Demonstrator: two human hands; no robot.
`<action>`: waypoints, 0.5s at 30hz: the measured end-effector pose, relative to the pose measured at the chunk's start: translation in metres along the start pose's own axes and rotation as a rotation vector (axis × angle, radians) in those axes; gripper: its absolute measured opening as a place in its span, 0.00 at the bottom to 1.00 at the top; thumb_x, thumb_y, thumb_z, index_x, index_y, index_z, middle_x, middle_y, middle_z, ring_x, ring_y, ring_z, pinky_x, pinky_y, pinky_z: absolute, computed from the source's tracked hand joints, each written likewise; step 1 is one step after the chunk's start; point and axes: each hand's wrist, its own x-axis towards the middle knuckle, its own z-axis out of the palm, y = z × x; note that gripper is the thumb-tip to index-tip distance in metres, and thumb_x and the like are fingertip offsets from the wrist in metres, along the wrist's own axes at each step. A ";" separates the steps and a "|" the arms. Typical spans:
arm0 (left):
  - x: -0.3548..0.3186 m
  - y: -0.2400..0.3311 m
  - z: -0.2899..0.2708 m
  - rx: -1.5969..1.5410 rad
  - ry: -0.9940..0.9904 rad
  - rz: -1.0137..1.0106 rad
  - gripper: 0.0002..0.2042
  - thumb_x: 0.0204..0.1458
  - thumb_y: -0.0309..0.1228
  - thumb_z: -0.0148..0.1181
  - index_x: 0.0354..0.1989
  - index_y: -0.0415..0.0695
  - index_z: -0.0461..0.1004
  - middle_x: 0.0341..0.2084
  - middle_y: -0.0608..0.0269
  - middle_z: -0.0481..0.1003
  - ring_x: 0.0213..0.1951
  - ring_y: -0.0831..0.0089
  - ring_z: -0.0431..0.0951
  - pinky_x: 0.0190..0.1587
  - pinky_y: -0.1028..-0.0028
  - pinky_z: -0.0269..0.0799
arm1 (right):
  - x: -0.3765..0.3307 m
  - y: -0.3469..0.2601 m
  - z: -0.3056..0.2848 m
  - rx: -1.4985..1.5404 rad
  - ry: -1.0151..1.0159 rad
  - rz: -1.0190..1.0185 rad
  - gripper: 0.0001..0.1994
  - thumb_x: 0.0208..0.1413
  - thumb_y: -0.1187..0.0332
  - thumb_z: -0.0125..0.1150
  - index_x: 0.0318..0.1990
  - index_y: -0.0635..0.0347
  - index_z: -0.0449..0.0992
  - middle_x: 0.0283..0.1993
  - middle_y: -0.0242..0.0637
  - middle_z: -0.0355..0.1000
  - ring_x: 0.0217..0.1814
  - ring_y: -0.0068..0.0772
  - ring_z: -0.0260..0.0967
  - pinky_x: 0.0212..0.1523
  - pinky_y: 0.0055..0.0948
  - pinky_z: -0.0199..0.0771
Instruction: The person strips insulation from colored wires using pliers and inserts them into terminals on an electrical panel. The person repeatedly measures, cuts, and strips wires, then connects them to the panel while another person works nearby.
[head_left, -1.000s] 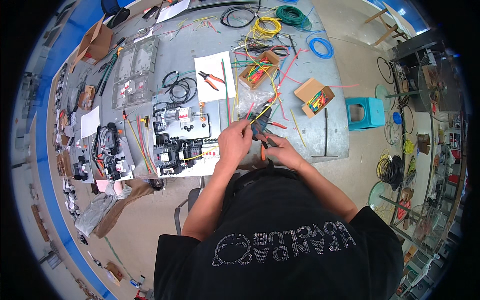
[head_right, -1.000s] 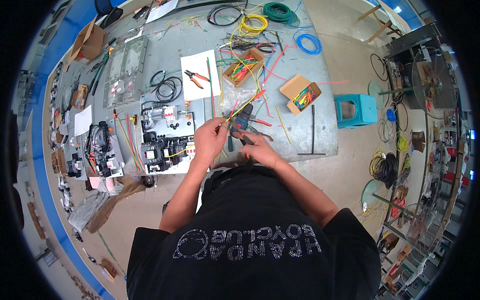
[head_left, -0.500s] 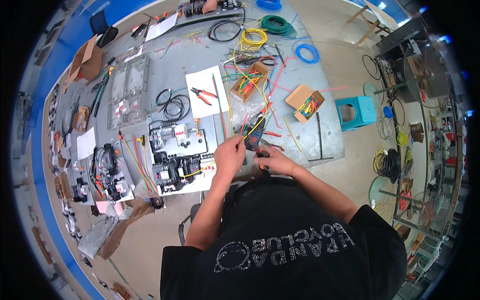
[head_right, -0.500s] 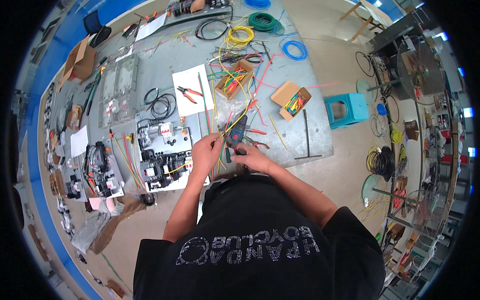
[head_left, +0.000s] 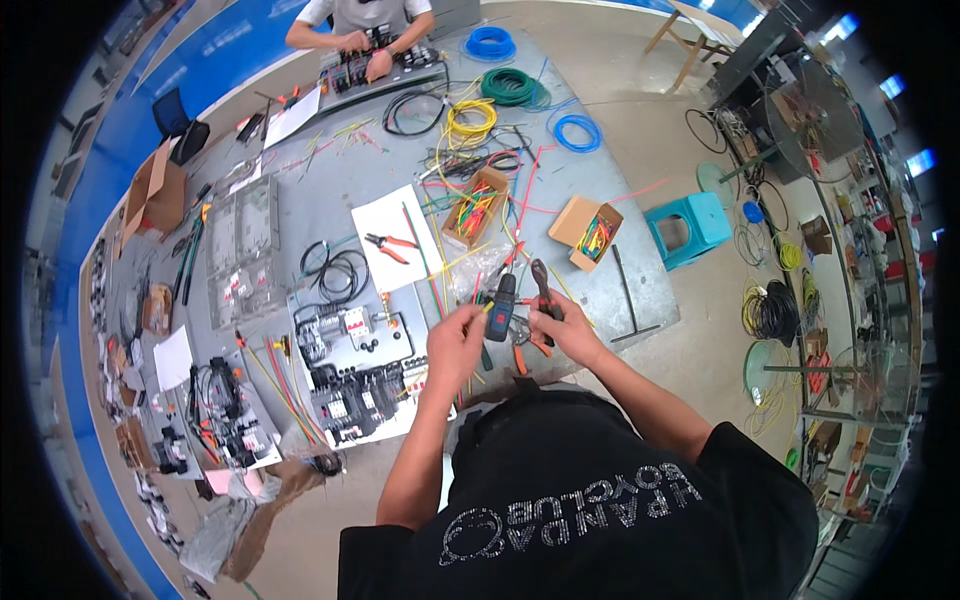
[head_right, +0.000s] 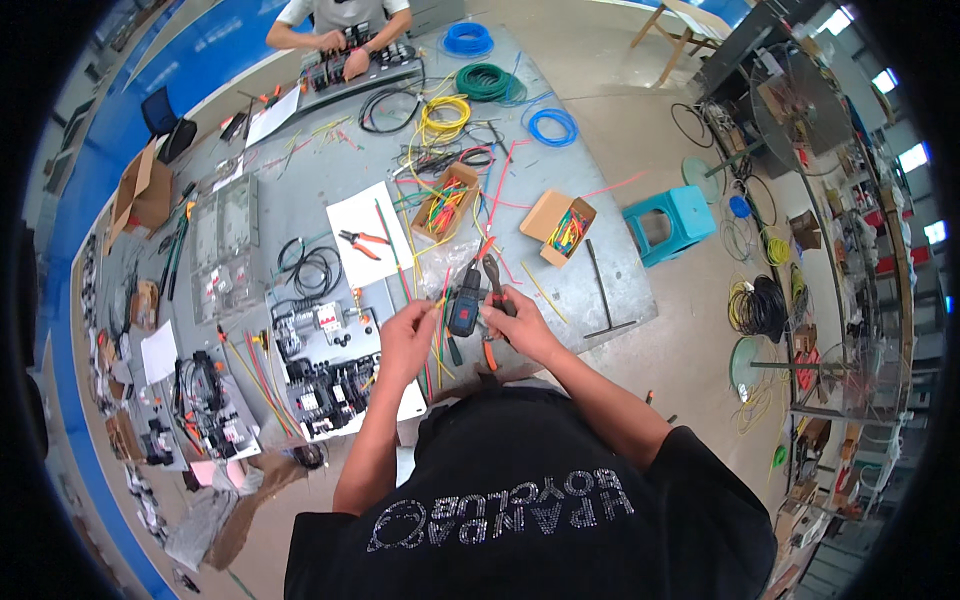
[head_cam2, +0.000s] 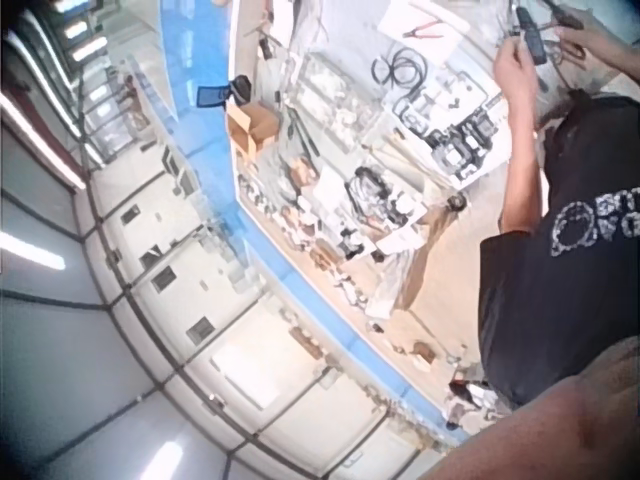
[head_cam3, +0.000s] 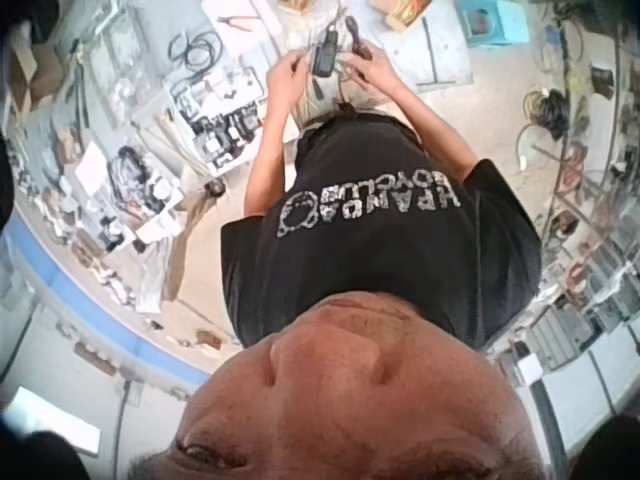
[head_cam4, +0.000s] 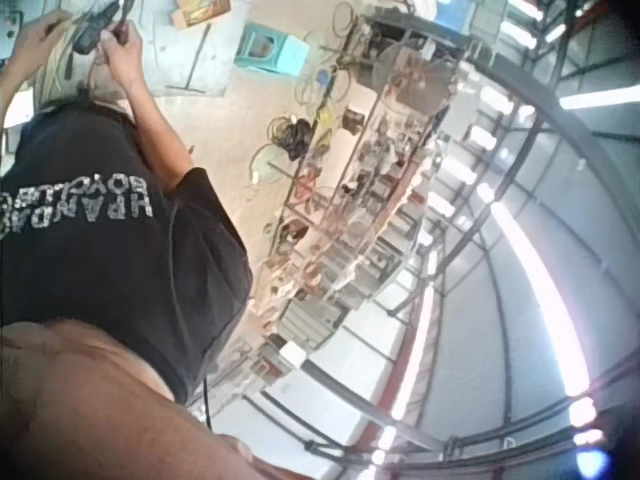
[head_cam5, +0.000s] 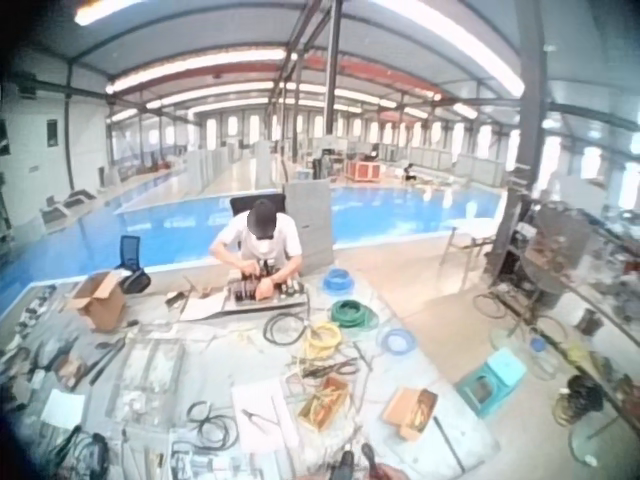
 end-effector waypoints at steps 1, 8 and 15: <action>-0.003 0.000 0.004 -0.037 -0.027 0.006 0.08 0.60 0.31 0.61 0.42 0.41 0.78 0.23 0.55 0.76 0.25 0.69 0.76 0.31 0.70 0.71 | -0.005 -0.010 0.003 0.000 -0.018 -0.012 0.08 0.63 0.66 0.64 0.41 0.58 0.71 0.29 0.26 0.71 0.29 0.16 0.67 0.32 0.21 0.68; -0.029 0.037 0.045 -0.178 -0.259 -0.024 0.05 0.60 0.26 0.61 0.39 0.38 0.77 0.25 0.65 0.78 0.28 0.83 0.75 0.32 0.78 0.70 | -0.046 -0.010 0.004 0.162 0.066 -0.040 0.07 0.62 0.68 0.64 0.41 0.60 0.74 0.33 0.29 0.74 0.33 0.20 0.70 0.35 0.23 0.70; -0.044 0.036 0.090 -0.177 -0.319 0.055 0.05 0.62 0.27 0.60 0.40 0.37 0.77 0.28 0.64 0.81 0.31 0.82 0.78 0.34 0.77 0.73 | -0.071 -0.004 -0.031 0.227 0.130 0.035 0.07 0.61 0.69 0.65 0.42 0.62 0.76 0.36 0.32 0.76 0.36 0.22 0.72 0.36 0.26 0.72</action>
